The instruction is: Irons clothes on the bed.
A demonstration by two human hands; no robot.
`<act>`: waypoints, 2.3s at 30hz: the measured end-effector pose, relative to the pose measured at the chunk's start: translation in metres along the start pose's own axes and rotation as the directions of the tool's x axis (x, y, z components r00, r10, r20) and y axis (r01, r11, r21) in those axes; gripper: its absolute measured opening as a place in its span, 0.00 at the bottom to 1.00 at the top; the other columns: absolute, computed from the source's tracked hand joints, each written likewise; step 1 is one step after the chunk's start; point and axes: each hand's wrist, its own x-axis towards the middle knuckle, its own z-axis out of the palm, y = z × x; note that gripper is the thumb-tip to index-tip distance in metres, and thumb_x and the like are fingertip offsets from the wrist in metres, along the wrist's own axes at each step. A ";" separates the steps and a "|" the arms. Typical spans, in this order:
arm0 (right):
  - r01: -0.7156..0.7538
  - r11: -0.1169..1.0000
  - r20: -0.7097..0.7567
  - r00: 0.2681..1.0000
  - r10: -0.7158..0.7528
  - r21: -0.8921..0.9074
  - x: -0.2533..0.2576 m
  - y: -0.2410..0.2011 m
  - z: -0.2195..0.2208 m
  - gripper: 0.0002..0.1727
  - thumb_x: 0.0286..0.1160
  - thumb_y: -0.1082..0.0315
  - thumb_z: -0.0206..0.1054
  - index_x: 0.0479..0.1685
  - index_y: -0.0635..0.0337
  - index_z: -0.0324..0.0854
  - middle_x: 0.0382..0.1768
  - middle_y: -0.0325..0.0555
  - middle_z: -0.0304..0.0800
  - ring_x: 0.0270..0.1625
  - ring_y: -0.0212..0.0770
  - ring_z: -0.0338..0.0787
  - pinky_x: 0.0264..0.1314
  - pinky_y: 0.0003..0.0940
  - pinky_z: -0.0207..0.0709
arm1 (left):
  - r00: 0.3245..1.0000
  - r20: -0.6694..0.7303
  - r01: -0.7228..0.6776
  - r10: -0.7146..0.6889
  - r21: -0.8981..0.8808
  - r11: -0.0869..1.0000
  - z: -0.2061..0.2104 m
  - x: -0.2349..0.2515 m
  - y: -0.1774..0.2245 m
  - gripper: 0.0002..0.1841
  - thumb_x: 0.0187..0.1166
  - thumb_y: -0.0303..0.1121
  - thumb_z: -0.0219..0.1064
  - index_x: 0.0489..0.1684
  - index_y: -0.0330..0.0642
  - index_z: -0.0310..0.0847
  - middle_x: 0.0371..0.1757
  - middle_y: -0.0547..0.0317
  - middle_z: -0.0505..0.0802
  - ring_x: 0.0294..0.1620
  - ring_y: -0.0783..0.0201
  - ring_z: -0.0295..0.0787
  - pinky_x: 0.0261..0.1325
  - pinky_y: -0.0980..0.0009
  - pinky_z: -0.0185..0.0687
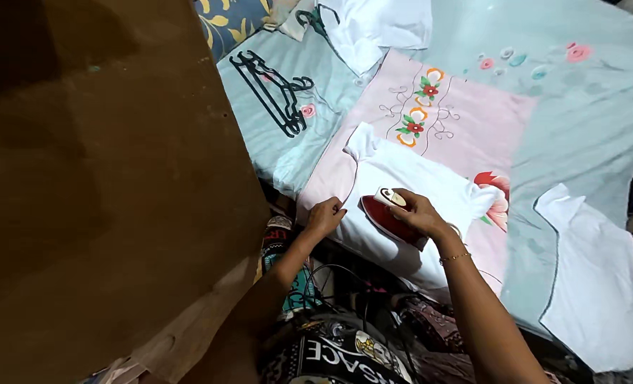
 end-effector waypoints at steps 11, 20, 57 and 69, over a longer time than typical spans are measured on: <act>0.060 0.995 0.084 0.995 -0.054 -0.076 0.015 -0.041 0.031 0.28 0.81 0.51 0.69 0.75 0.55 0.80 0.54 0.60 0.92 0.58 0.58 0.91 0.64 0.64 0.79 | 0.999 0.025 0.045 -0.043 -0.077 0.996 -0.014 -0.016 -0.024 0.19 0.84 0.25 0.64 0.70 0.26 0.76 0.60 0.34 0.89 0.57 0.49 0.88 0.66 0.55 0.81; -0.155 0.987 -0.142 0.979 0.148 -0.042 -0.076 0.038 -0.015 0.28 0.78 0.55 0.71 0.74 0.60 0.81 0.60 0.62 0.91 0.64 0.59 0.90 0.72 0.61 0.77 | 0.972 -0.137 -0.175 0.189 0.105 0.979 -0.002 0.005 -0.005 0.14 0.85 0.27 0.64 0.61 0.25 0.84 0.59 0.33 0.90 0.60 0.43 0.89 0.69 0.50 0.81; -0.439 0.895 0.004 0.898 0.441 -0.073 -0.141 0.070 -0.127 0.22 0.79 0.58 0.73 0.67 0.60 0.84 0.50 0.60 0.90 0.47 0.52 0.89 0.56 0.55 0.80 | 0.889 -0.158 -0.360 0.429 0.337 0.870 0.038 0.047 0.063 0.20 0.83 0.32 0.68 0.66 0.26 0.83 0.62 0.28 0.89 0.67 0.32 0.85 0.73 0.40 0.76; -0.567 0.780 -0.578 0.554 0.599 0.265 -0.206 0.106 -0.180 0.22 0.80 0.56 0.73 0.67 0.57 0.83 0.39 0.58 0.89 0.31 0.48 0.85 0.40 0.52 0.79 | 0.667 0.512 -0.745 0.542 0.468 0.475 0.262 0.143 0.203 0.17 0.84 0.20 0.57 0.68 0.27 0.80 0.72 0.28 0.82 0.76 0.31 0.77 0.68 0.34 0.76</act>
